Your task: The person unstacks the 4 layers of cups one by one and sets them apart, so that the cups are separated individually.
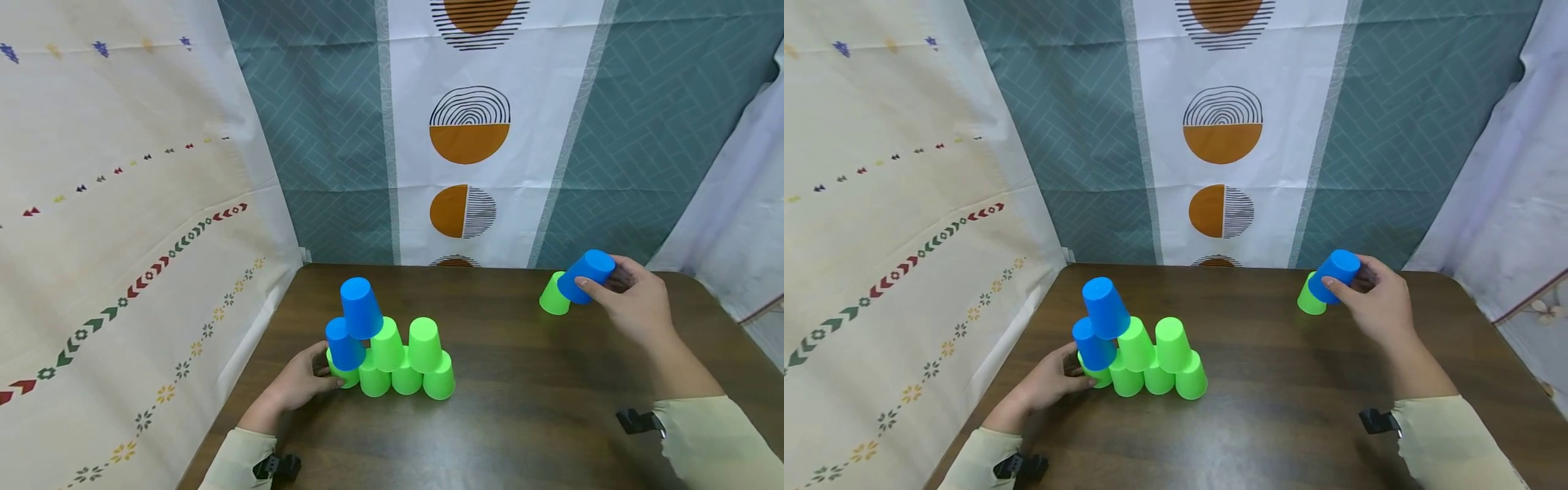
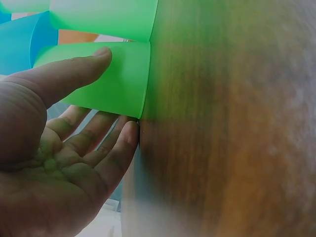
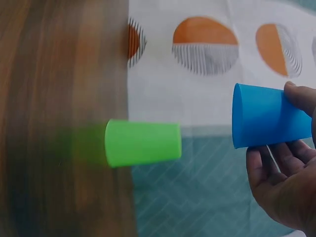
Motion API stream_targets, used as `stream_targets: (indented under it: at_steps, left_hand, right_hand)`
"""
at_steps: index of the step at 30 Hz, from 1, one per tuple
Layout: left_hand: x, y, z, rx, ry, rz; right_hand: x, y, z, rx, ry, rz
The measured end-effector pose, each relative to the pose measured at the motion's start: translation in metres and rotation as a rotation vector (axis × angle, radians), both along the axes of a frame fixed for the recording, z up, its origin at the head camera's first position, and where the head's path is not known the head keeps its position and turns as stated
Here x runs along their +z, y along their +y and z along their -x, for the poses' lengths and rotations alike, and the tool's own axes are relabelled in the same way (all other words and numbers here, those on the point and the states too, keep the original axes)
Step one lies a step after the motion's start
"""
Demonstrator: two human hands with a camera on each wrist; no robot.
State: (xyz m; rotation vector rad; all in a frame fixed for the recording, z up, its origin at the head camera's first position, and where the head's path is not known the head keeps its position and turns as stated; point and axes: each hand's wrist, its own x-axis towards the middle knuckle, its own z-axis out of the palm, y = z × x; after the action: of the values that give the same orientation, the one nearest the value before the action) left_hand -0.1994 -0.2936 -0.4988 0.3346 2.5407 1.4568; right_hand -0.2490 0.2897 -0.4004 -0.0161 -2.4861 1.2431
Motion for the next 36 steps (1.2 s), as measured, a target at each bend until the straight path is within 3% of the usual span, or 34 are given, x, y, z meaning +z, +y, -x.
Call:
stream_targets:
  at_steps: [13, 21, 28, 36]
  left_hand:
    - [0.002, -0.001, -0.001, 0.007, -0.006, 0.01]
    - [0.002, -0.001, 0.0, 0.008, -0.001, 0.015]
    - [0.002, -0.001, 0.0, 0.001, -0.003, 0.015]
    - [0.003, 0.0, 0.001, 0.013, -0.016, 0.022]
  right_hand:
    - [-0.031, 0.037, 0.012, -0.057, -0.173, -0.019]
    - [-0.056, 0.05, 0.023, -0.091, -0.201, -0.03]
    - [-0.07, 0.057, 0.029, -0.027, -0.226, -0.097]
    - [-0.075, 0.056, 0.032, 0.01, -0.262, -0.153]
